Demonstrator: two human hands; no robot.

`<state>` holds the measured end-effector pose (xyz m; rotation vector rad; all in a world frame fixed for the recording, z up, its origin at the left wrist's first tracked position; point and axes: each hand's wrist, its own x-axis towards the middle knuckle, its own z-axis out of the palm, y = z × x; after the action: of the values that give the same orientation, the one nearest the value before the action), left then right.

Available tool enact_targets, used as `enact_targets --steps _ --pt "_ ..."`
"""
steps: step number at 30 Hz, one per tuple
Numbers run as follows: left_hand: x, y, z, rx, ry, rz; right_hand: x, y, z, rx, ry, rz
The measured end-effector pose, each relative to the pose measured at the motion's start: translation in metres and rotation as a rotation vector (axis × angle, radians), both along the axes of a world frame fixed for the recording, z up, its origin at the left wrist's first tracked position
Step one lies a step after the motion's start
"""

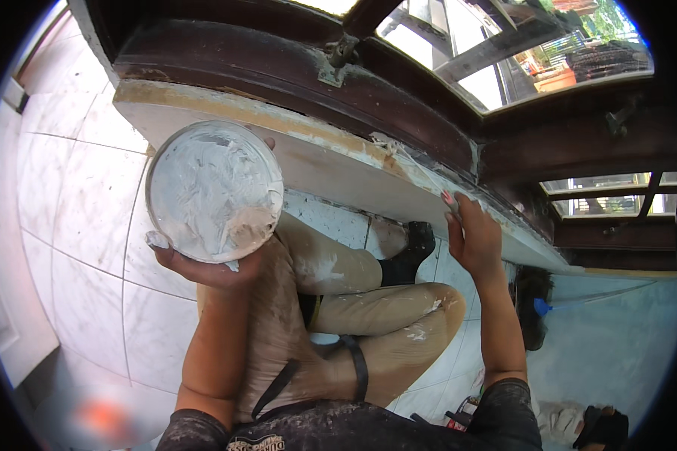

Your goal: The person sits on the floor and uses a putty knife to apply white filler from a small container onto the lower edge of a wooden window frame. The person repeatedly scoops filler and smooths it along the frame's surface.

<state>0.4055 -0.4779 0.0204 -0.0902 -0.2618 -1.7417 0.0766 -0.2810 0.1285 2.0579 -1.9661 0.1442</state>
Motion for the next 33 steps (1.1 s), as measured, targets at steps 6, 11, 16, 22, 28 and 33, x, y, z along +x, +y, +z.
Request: enact_targets --steps 6,11,16,22,28,33 --pt "0.000 0.017 0.009 0.076 -0.312 -0.074 0.038 0.009 0.010 -0.114 -0.238 -0.081" --pt "-0.004 0.021 0.015 0.138 -0.283 -0.034 0.099 0.019 0.009 -0.217 -0.617 -0.331" --pt "-0.006 0.017 0.024 0.137 -0.449 0.024 0.132 0.015 -0.018 -0.348 -0.850 -0.448" --pt "-0.009 0.011 -0.015 -0.046 -0.385 0.090 0.121 0.002 -0.015 -0.314 -0.604 -0.272" --pt "-0.019 0.035 -0.032 -0.318 -0.800 0.653 0.149 0.011 0.000 -0.258 -0.591 -0.132" --pt "-0.025 0.046 -0.030 -0.354 -0.850 0.697 0.156 0.035 -0.007 -0.060 -0.194 0.054"
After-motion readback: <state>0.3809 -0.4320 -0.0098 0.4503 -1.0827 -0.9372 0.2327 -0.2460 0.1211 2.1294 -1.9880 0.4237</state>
